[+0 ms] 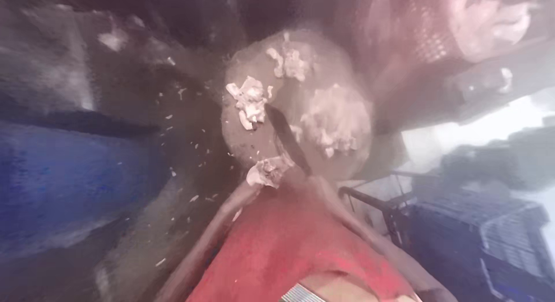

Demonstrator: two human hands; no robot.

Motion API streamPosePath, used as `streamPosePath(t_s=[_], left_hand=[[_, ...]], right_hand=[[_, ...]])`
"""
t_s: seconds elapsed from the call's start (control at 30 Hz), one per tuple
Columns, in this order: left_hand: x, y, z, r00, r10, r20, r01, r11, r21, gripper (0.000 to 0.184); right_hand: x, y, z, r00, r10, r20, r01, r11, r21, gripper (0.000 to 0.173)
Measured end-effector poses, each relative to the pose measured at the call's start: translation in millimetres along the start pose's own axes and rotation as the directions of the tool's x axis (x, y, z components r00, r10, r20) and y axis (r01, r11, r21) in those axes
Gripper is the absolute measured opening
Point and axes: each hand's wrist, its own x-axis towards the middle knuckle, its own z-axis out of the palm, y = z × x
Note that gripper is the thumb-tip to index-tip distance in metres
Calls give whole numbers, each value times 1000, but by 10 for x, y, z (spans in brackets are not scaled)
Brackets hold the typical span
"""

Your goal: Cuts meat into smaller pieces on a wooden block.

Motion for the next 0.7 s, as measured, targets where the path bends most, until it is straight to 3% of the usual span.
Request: streamPosePath(t_s=[0.07,0.13,0.23,0.3,0.37,0.43,0.5,0.6,0.67,0.7], left_hand=[[-50,-15,50,1000,0,-12,-1,997,-77,21],[-158,111,-5,998,15,54,-3,980,-201,17],[-498,577,-282,979,97,178,-36,948,-316,13],[-613,1057,-407,972,174,157,-137,965,-225,13],[-463,1564,-343,950,309,45,-312,946,87,18],[-63,1988,-163,876,480,-52,-368,734,571,31],[305,2412,115,818,574,-17,-316,474,822,44],[914,2488,397,800,591,108,-289,221,932,52],[1113,2298,491,813,552,187,-300,121,946,51],[1183,2152,502,809,544,222,-302,60,951,49]], right_hand=[[42,207,80,999,15,32,-15,1000,-21,56],[154,444,123,980,148,135,-131,983,-130,58],[204,549,175,962,211,174,-180,967,-179,63],[213,545,180,956,254,146,-218,949,-227,64],[193,587,179,956,262,134,-220,938,-267,64],[160,560,168,955,253,151,-203,937,-284,59],[160,496,162,957,246,157,-182,924,-336,52],[82,508,201,967,166,192,-55,875,-481,49],[-85,411,126,960,-16,278,139,893,-429,49],[-234,131,-14,939,-46,342,181,910,-374,45]])
